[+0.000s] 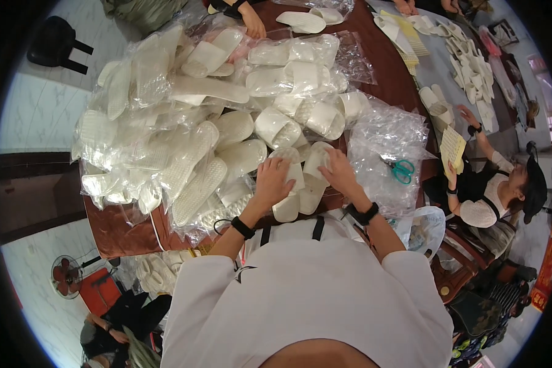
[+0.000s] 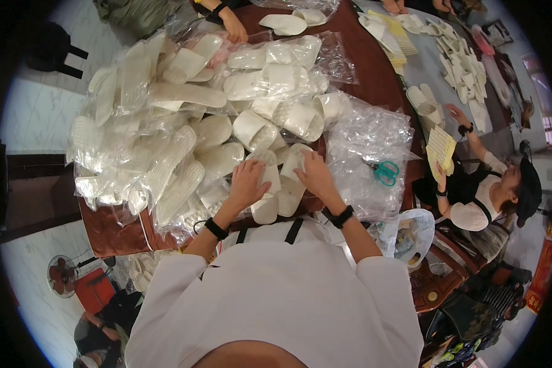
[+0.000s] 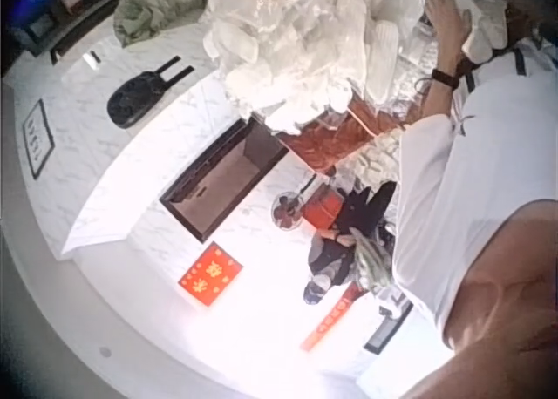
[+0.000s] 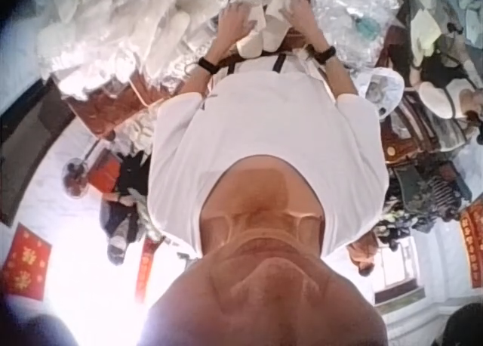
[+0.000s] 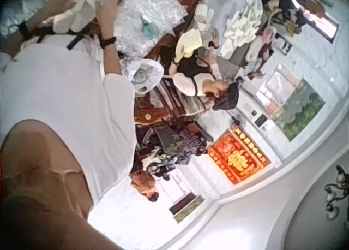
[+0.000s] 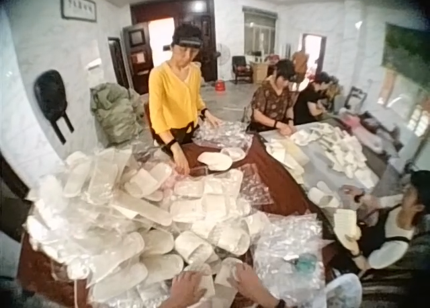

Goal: Attaching plastic pairing tags to slippers and placing them into individual plastic bags.

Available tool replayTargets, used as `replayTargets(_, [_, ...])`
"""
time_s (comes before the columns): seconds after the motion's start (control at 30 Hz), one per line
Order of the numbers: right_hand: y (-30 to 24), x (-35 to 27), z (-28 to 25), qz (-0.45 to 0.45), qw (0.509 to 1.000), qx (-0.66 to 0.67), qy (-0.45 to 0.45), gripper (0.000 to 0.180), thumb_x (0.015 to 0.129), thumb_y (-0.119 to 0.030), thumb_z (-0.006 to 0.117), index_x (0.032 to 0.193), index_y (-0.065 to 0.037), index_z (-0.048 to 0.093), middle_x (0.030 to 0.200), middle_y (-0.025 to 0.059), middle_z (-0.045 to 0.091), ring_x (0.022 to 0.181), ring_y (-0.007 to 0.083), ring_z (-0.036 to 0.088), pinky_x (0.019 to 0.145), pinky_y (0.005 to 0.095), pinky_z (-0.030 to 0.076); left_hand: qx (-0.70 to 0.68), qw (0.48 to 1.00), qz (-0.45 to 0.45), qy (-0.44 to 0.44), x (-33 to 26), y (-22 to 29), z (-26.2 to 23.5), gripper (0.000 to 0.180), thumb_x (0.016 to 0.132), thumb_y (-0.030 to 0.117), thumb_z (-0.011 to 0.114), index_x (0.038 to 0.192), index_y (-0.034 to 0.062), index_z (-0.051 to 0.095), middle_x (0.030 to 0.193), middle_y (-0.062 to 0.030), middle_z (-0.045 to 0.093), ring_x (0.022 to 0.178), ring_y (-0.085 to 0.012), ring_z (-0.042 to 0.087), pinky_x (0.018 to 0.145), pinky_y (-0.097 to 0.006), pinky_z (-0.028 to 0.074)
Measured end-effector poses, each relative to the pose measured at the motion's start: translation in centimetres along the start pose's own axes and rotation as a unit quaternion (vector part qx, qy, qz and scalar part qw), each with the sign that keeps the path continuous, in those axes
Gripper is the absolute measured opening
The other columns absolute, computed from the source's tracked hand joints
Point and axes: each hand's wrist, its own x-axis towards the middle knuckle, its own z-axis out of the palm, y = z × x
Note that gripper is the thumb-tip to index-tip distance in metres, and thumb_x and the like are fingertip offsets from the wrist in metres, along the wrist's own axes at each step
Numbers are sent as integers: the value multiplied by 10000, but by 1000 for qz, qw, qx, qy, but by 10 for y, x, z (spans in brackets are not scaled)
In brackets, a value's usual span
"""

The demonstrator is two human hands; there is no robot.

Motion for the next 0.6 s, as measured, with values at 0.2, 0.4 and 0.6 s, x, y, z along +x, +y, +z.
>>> replayTargets(0.2, [-11, 17, 21, -35, 987, -18, -155, 1065, 575, -657, 781, 1403, -108, 400, 1187, 222, 512, 1150, 402, 478, 999, 533, 347, -39, 996, -61, -42, 2, -31, 23, 325, 718, 318, 750, 937, 108, 633, 981, -69, 625, 996, -308, 530, 870, -462, 376])
replayTargets(0.4, [-61, 3, -4, -99, 991, -22, -93, 934, 574, -555, 830, 1348, -164, 482, 1012, 164, 491, 959, 345, 504, 878, 482, 392, -87, 990, -78, -73, 26, -4, -20, 227, 710, 274, 738, 846, 125, 633, 873, -35, 633, 921, -285, 543, 814, -447, 358])
replayTargets(0.6, [-91, 42, -77, -50, 998, -11, -45, 835, 569, -374, 853, 1287, -135, 502, 1064, 185, 500, 998, 382, 523, 872, 481, 430, -58, 998, 28, -15, 83, 50, -95, 209, 725, 203, 734, 881, 100, 641, 878, -64, 636, 910, -289, 555, 806, -438, 385])
